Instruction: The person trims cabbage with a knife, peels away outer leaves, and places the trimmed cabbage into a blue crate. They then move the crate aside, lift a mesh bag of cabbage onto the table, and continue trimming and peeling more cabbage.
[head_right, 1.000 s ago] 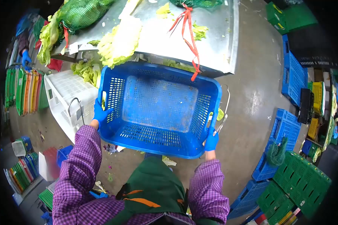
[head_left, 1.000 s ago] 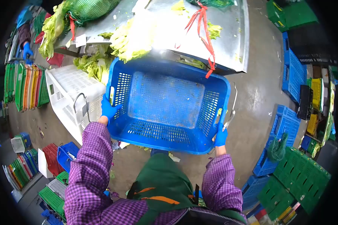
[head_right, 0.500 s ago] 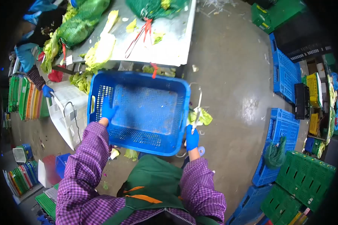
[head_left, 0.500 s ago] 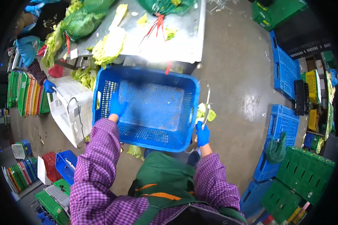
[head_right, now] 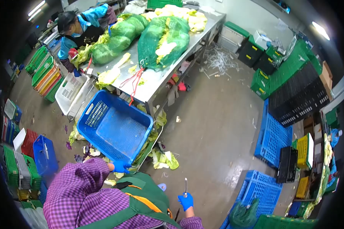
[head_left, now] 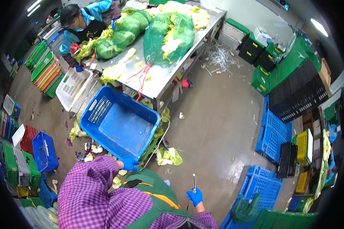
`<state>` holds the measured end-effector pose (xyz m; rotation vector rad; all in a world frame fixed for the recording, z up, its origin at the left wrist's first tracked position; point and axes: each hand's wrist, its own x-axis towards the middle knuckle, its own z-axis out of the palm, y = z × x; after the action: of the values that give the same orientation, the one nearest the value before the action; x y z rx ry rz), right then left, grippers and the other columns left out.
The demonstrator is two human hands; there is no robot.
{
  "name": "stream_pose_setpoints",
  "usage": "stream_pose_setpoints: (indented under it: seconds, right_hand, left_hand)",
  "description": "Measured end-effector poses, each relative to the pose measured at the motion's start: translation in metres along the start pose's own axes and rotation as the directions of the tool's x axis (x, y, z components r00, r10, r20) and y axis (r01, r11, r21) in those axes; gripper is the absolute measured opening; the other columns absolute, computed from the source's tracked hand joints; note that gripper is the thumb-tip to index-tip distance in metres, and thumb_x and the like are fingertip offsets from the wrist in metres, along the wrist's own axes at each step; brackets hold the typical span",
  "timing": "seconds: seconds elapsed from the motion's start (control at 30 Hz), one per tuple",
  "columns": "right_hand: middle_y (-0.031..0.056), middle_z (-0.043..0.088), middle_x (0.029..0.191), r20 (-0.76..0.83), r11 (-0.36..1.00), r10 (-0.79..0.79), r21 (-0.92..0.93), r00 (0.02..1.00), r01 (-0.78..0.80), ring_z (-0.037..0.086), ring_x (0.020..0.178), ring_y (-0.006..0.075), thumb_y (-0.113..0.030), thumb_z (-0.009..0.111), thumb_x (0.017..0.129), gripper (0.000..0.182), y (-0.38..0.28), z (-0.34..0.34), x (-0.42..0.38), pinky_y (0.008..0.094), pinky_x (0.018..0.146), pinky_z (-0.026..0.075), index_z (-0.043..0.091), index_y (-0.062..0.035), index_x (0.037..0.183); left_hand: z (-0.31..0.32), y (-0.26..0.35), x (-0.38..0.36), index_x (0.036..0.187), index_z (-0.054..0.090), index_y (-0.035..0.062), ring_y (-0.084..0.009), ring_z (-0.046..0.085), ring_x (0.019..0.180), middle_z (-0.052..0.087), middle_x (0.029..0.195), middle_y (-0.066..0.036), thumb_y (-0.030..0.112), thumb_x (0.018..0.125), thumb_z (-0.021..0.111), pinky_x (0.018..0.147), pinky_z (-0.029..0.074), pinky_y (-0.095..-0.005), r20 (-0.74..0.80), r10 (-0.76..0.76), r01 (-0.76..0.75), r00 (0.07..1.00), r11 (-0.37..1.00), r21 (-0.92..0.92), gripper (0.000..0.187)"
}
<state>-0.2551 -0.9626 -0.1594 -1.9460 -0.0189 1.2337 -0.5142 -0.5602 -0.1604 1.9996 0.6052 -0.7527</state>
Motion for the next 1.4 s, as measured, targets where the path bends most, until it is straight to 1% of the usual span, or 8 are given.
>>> stream_pose_setpoints:
  seconds: [0.1, 0.17, 0.3, 0.57, 0.73, 1.1, 1.3, 1.4]
  right_hand:
    - [0.0074, 0.062, 0.078, -0.084, 0.999, -0.034, 0.003, 0.996, 0.034, 0.063, 0.06, 0.0163, -0.014, 0.068, 0.077, 0.031, -0.021, -0.035, 0.039, 0.0273, 0.047, 0.048, 0.054, -0.0024, 0.103]
    - [0.0071, 0.062, 0.078, -0.059, 0.975, -0.112, 0.184, 0.992, 0.121, 0.063, 0.061, 0.0164, -0.014, 0.067, 0.078, 0.026, -0.046, -0.044, 0.066, 0.0266, 0.048, 0.048, 0.056, -0.0026, 0.099]
    - [0.0069, 0.063, 0.079, -0.1, 0.965, -0.225, 0.111, 0.969, 0.236, 0.063, 0.062, 0.016, -0.015, 0.067, 0.079, 0.021, -0.127, -0.06, 0.092, 0.025, 0.049, 0.048, 0.059, -0.0029, 0.094]
    - [0.0074, 0.064, 0.077, -0.215, 0.921, -0.317, 0.164, 0.924, 0.354, 0.061, 0.059, 0.0142, -0.018, 0.066, 0.08, 0.018, -0.27, -0.132, 0.227, 0.0242, 0.047, 0.046, 0.062, -0.002, 0.089]
    - [0.0065, 0.064, 0.076, -0.171, 0.915, -0.309, 0.215, 0.936, 0.342, 0.055, 0.053, 0.0112, -0.018, 0.065, 0.082, 0.019, -0.424, -0.166, 0.316, 0.0238, 0.045, 0.043, 0.061, -0.0034, 0.093]
    - [0.0077, 0.064, 0.09, 0.127, 0.715, -0.661, 0.407, 0.74, 0.569, 0.06, 0.071, 0.0132, -0.022, 0.061, 0.087, 0.03, -0.798, -0.105, 0.53, 0.0243, 0.056, 0.046, 0.057, -0.0018, 0.109]
    - [0.0075, 0.063, 0.102, 0.188, 0.679, -0.706, 0.451, 0.682, 0.579, 0.062, 0.085, 0.0163, -0.023, 0.063, 0.087, 0.034, -1.011, -0.035, 0.631, 0.0274, 0.068, 0.049, 0.056, -0.0018, 0.112]
    - [0.0097, 0.06, 0.113, 0.177, 0.698, -0.697, 0.392, 0.695, 0.6, 0.06, 0.097, 0.019, -0.028, 0.059, 0.089, 0.041, -1.09, -0.003, 0.691, 0.032, 0.08, 0.048, 0.053, -0.0029, 0.12]
  left_hand:
    - [0.0, 0.035, 0.0, 0.133, 0.043, 0.0057, -0.0283, 0.051, 0.117, 0.05, 0.13, -0.016, 0.041, 0.082, 0.06, 0.1, 0.039, -0.0382, -0.029, -0.033, 0.028, 0.999, 0.989, -0.148, 0.065]
    - [-0.014, 0.07, 0.002, 0.131, 0.046, 0.0043, -0.0263, 0.054, 0.113, 0.053, 0.127, -0.015, 0.034, 0.083, 0.061, 0.098, 0.041, -0.0365, -0.189, 0.029, -0.076, 0.982, 0.965, -0.25, 0.059]
    - [-0.056, 0.139, 0.045, 0.126, 0.051, 0.0028, -0.0197, 0.055, 0.11, 0.057, 0.122, -0.012, 0.019, 0.086, 0.061, 0.096, 0.042, -0.0342, -0.353, 0.028, -0.242, 0.935, 0.779, -0.578, 0.045]
    - [-0.219, 0.237, 0.188, 0.125, 0.053, 0.0049, -0.0159, 0.056, 0.107, 0.061, 0.116, -0.009, 0.014, 0.086, 0.061, 0.095, 0.042, -0.0332, -0.48, 0.242, -0.46, 0.843, 0.787, -0.411, 0.041]
    - [-0.346, 0.303, 0.245, 0.124, 0.054, 0.0047, -0.0152, 0.057, 0.105, 0.062, 0.115, -0.009, 0.013, 0.087, 0.06, 0.093, 0.044, -0.0312, -0.59, 0.177, -0.5, 0.788, 0.743, -0.444, 0.038]
    - [-0.558, 0.266, 0.276, 0.114, 0.06, 0.0002, -0.0145, 0.058, 0.099, 0.064, 0.108, -0.008, 0.011, 0.087, 0.06, 0.09, 0.045, -0.0293, -0.831, -0.217, -0.53, 0.513, 0.681, -0.505, 0.03]
    - [-0.722, 0.244, 0.312, 0.115, 0.058, -0.0007, -0.0151, 0.059, 0.099, 0.063, 0.11, -0.009, 0.007, 0.087, 0.058, 0.089, 0.045, -0.028, -0.925, -0.243, -0.676, 0.291, 0.632, -0.379, 0.028]
    - [-0.828, 0.245, 0.333, 0.115, 0.058, -0.0009, -0.0151, 0.058, 0.101, 0.062, 0.112, -0.009, 0.009, 0.088, 0.057, 0.091, 0.044, -0.0286, -0.92, -0.291, -0.57, 0.263, 0.722, -0.392, 0.029]
